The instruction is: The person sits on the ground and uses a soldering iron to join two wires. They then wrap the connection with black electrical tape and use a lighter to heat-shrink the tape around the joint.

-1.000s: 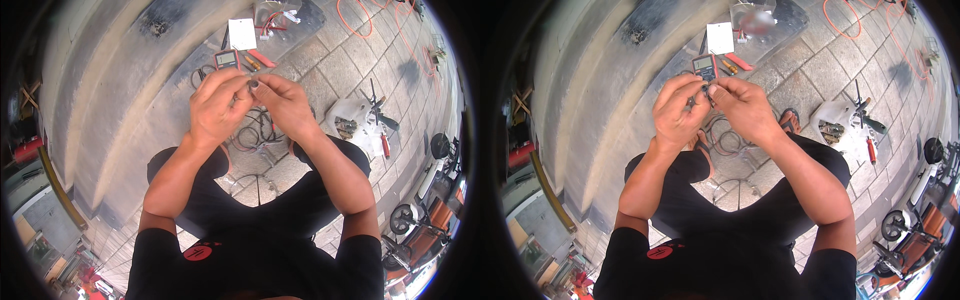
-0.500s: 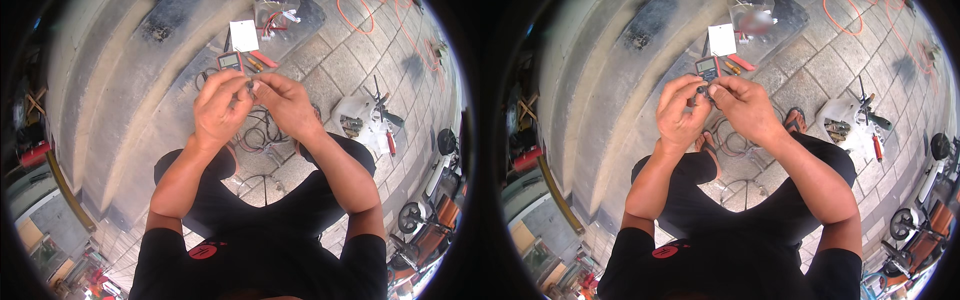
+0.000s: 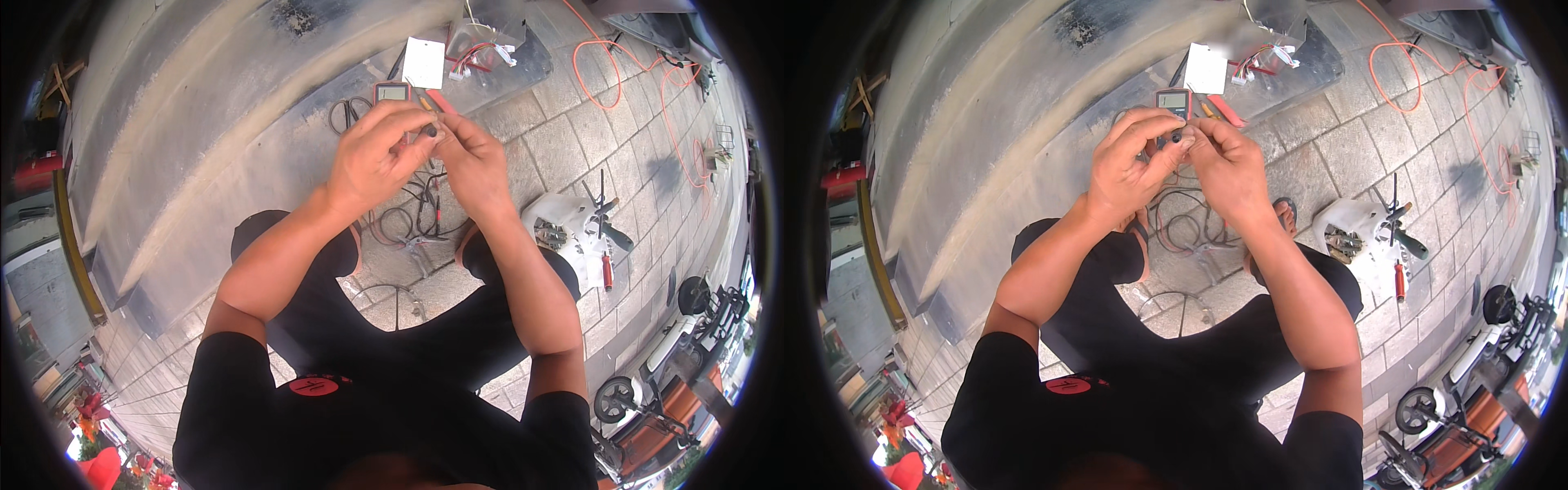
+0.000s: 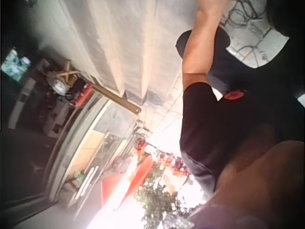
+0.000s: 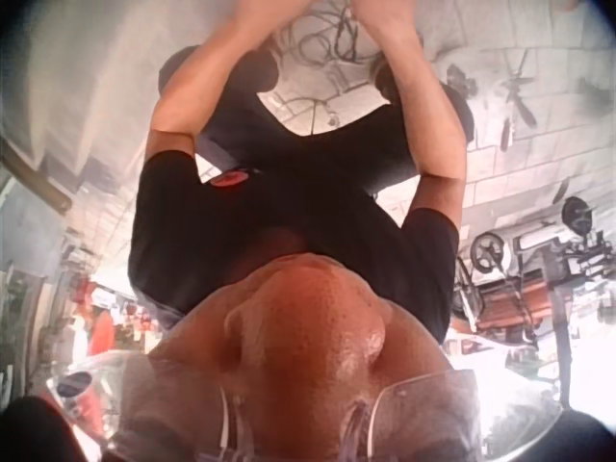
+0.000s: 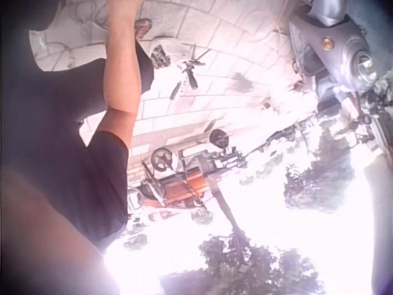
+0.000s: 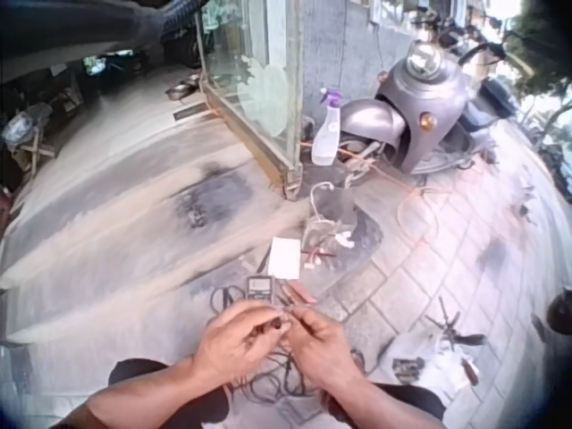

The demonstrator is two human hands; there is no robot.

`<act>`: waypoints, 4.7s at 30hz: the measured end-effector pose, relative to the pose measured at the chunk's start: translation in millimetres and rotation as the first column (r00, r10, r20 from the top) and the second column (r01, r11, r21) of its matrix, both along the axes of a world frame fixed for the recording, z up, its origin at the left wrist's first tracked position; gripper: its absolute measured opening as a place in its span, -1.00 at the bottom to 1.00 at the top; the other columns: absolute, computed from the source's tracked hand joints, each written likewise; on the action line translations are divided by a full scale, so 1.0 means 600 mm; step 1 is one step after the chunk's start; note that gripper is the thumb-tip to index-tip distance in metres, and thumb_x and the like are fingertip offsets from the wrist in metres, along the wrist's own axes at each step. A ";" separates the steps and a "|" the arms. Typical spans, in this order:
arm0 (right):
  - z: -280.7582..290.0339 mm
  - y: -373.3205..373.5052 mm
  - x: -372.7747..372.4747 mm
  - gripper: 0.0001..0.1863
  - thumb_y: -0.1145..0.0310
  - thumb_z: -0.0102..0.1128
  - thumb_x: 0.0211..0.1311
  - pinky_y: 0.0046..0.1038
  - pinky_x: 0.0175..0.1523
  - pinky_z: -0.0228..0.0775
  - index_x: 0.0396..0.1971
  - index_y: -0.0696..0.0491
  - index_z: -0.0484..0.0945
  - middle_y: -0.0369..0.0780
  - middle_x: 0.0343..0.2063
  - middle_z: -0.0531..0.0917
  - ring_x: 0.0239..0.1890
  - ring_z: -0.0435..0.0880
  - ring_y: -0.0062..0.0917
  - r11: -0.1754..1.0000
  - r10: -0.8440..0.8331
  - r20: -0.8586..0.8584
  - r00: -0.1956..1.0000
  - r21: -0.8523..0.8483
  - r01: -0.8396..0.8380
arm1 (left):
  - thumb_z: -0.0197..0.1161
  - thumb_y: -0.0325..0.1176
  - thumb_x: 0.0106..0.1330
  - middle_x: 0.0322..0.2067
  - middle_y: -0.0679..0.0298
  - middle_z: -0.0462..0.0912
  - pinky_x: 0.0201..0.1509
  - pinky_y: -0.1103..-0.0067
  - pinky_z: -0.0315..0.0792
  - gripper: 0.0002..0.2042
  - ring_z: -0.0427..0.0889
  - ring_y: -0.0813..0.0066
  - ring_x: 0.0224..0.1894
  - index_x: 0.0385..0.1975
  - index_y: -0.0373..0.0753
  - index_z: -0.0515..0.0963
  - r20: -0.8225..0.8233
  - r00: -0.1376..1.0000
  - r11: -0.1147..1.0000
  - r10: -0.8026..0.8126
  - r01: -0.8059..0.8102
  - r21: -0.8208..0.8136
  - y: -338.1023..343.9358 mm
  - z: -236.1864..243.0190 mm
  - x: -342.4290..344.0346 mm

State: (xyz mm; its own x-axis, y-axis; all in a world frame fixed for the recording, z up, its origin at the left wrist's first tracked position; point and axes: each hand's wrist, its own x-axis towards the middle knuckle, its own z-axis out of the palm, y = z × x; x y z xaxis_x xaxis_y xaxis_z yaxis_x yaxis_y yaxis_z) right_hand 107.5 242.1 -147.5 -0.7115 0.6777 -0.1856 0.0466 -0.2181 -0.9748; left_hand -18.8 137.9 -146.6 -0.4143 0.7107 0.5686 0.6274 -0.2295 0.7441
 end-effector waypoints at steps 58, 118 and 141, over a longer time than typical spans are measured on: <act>-0.001 -0.010 -0.007 -0.78 0.46 0.18 0.47 -0.59 -0.05 0.54 -0.03 0.27 0.65 -0.28 -0.20 0.71 -0.19 0.65 -0.68 0.999 -0.015 -0.012 1.000 0.047 0.016 | 0.48 -0.41 0.21 -0.20 0.28 0.75 -0.43 0.63 0.54 -0.78 0.75 0.54 -0.29 -0.15 -0.18 0.67 0.085 0.994 0.997 0.076 -0.077 0.017 -0.013 0.006 -0.009; 0.001 -0.019 -0.003 -0.79 0.45 0.17 0.49 -0.62 -0.10 0.50 -0.04 0.25 0.62 -0.28 -0.22 0.71 -0.24 0.63 -0.72 0.985 -0.094 -0.084 0.992 0.134 0.104 | 0.42 -0.55 0.26 -0.07 0.27 0.70 -0.43 0.74 0.46 -0.73 0.68 0.65 -0.21 -0.05 -0.24 0.67 0.276 0.959 0.998 -0.061 0.054 0.031 -0.014 0.013 -0.005; 0.000 -0.021 -0.006 -0.75 0.42 0.13 0.52 -0.62 -0.09 0.48 0.00 0.28 0.61 -0.28 -0.21 0.71 -0.21 0.60 -0.73 0.990 -0.067 -0.054 0.996 0.120 0.073 | 0.41 -0.58 0.25 -0.08 0.26 0.66 -0.38 0.75 0.49 -0.71 0.68 0.64 -0.19 -0.03 -0.28 0.65 0.267 0.961 0.998 -0.069 0.068 0.012 -0.014 0.010 -0.005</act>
